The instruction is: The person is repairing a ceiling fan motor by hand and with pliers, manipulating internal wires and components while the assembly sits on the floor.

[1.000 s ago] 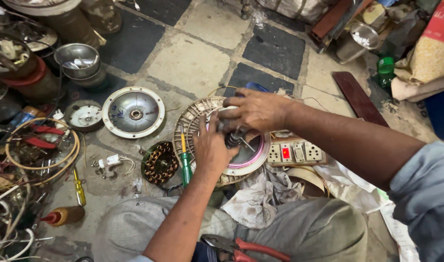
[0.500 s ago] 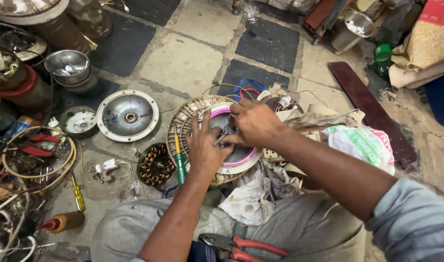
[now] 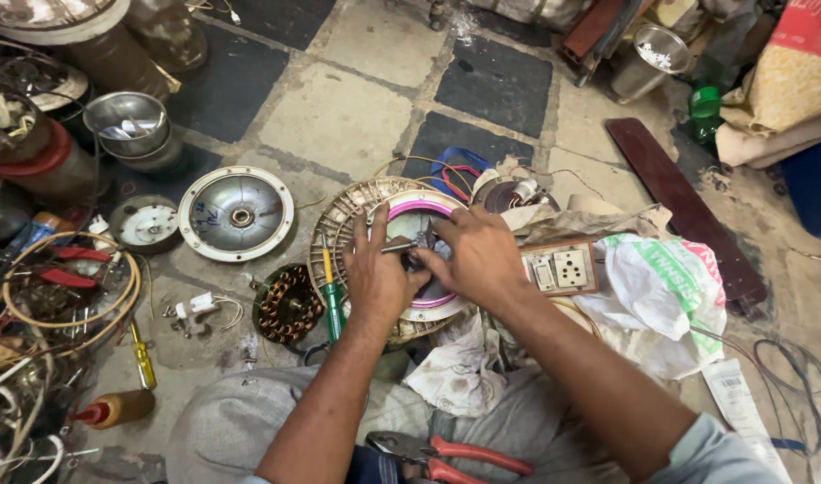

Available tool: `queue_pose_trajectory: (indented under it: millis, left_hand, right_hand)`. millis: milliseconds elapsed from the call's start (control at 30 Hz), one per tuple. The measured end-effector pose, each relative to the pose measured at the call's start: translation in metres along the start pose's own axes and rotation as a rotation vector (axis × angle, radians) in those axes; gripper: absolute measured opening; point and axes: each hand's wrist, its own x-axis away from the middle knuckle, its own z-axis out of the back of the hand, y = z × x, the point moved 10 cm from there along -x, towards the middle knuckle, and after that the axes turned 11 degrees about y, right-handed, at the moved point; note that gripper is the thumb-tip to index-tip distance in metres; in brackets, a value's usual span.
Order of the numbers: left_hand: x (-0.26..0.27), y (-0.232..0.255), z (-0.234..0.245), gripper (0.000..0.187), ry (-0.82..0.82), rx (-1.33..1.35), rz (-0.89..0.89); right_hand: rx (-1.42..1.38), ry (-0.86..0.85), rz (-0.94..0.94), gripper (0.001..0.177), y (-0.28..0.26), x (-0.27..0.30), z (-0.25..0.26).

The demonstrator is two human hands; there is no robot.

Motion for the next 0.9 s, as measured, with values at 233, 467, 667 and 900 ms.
queue_pose_trajectory:
  millis: [233,467,667,900]
  left_hand:
    - [0.0,-0.008,-0.012,0.029,-0.032,-0.108,0.016]
    - [0.0,0.0,-0.003,0.043,0.015,-0.047,-0.027]
    - [-0.002,0.002,-0.002,0.049,-0.048,-0.05,0.008]
    - [-0.003,0.001,-0.001,0.058,-0.046,-0.054,0.009]
  right_hand:
    - [-0.013,-0.063,-0.338,0.044,0.005,0.008,-0.017]
    - [-0.168,0.032,-0.535,0.057,0.008,0.007,-0.026]
    - [-0.358,-0.225,0.061,0.063,0.011,-0.008,-0.016]
    - [-0.227,-0.604,0.593,0.076,-0.02,-0.029,-0.034]
